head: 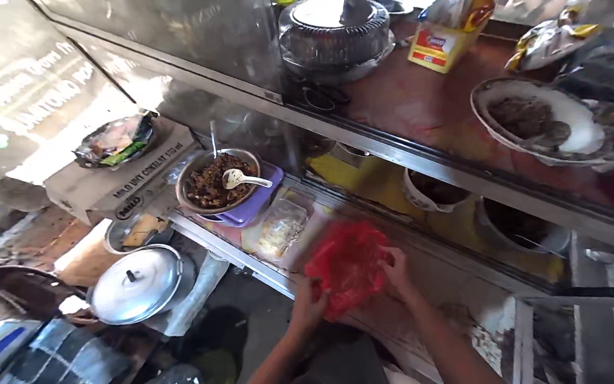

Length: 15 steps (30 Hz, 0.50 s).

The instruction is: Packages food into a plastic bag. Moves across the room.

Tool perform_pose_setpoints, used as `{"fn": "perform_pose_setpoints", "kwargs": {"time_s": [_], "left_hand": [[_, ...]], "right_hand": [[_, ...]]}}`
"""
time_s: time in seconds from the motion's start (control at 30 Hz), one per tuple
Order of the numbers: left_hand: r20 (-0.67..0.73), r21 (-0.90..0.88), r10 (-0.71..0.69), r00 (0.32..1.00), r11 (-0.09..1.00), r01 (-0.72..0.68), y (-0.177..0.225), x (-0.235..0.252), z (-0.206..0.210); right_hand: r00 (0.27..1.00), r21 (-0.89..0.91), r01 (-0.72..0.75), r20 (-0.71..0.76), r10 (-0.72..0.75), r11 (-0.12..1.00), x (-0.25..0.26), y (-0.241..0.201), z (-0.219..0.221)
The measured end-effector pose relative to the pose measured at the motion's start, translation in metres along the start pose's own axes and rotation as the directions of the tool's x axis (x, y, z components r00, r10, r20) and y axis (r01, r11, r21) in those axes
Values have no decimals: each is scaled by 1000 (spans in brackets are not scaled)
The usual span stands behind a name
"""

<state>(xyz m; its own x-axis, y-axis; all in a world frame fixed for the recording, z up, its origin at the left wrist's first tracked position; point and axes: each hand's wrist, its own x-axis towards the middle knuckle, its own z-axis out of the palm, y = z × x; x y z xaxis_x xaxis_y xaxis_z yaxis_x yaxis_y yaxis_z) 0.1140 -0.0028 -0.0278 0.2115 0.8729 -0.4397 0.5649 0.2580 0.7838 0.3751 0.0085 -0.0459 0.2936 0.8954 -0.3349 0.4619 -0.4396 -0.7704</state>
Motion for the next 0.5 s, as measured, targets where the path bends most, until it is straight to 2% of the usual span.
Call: {"fn": "perform_pose_setpoints", "kwargs": {"time_s": [0.03,0.1,0.17,0.2,0.23,0.3,0.33,0.37,0.4,0.43,0.5], "left_hand": [[-99,41,35,994,999,-31,1,-2,-2],[-221,115,61,973,993,-36,6,-5,-5],[-244,166,91,965,985,-51,9,-9,-5],[-218,156,116,969,984,-82,8,-11,-4],[-190,124,161,969,982,-139,4,-11,-3],[-144,37,268,953,963,-266,-8,-12,3],[-132,-8,319,939,946,-323,-13,-13,6],[-121,-49,351,929,932,-359,-16,-16,8],[-110,-78,362,926,925,-371,-16,-19,6],[-103,-106,362,926,922,-372,-14,-21,4],[-101,-127,338,936,929,-349,-10,-27,-2]], "right_hand": [[999,-43,27,-30,-28,999,-8,-9,-10],[999,-223,-31,11,35,974,-23,-32,-35],[988,-415,-76,91,124,907,-34,-57,-57],[995,-478,-36,65,77,878,-40,-64,-61],[998,-505,58,14,-58,861,-44,-66,-60],[919,-491,343,-3,-395,801,-43,-61,-47],[864,-454,468,56,-500,758,-39,-55,-35],[838,-430,534,153,-524,728,-33,-49,-20],[847,-443,532,283,-450,721,-28,-44,-6],[859,-485,487,417,-297,727,-20,-42,6],[854,-586,414,515,-75,696,-2,-33,25]]}}
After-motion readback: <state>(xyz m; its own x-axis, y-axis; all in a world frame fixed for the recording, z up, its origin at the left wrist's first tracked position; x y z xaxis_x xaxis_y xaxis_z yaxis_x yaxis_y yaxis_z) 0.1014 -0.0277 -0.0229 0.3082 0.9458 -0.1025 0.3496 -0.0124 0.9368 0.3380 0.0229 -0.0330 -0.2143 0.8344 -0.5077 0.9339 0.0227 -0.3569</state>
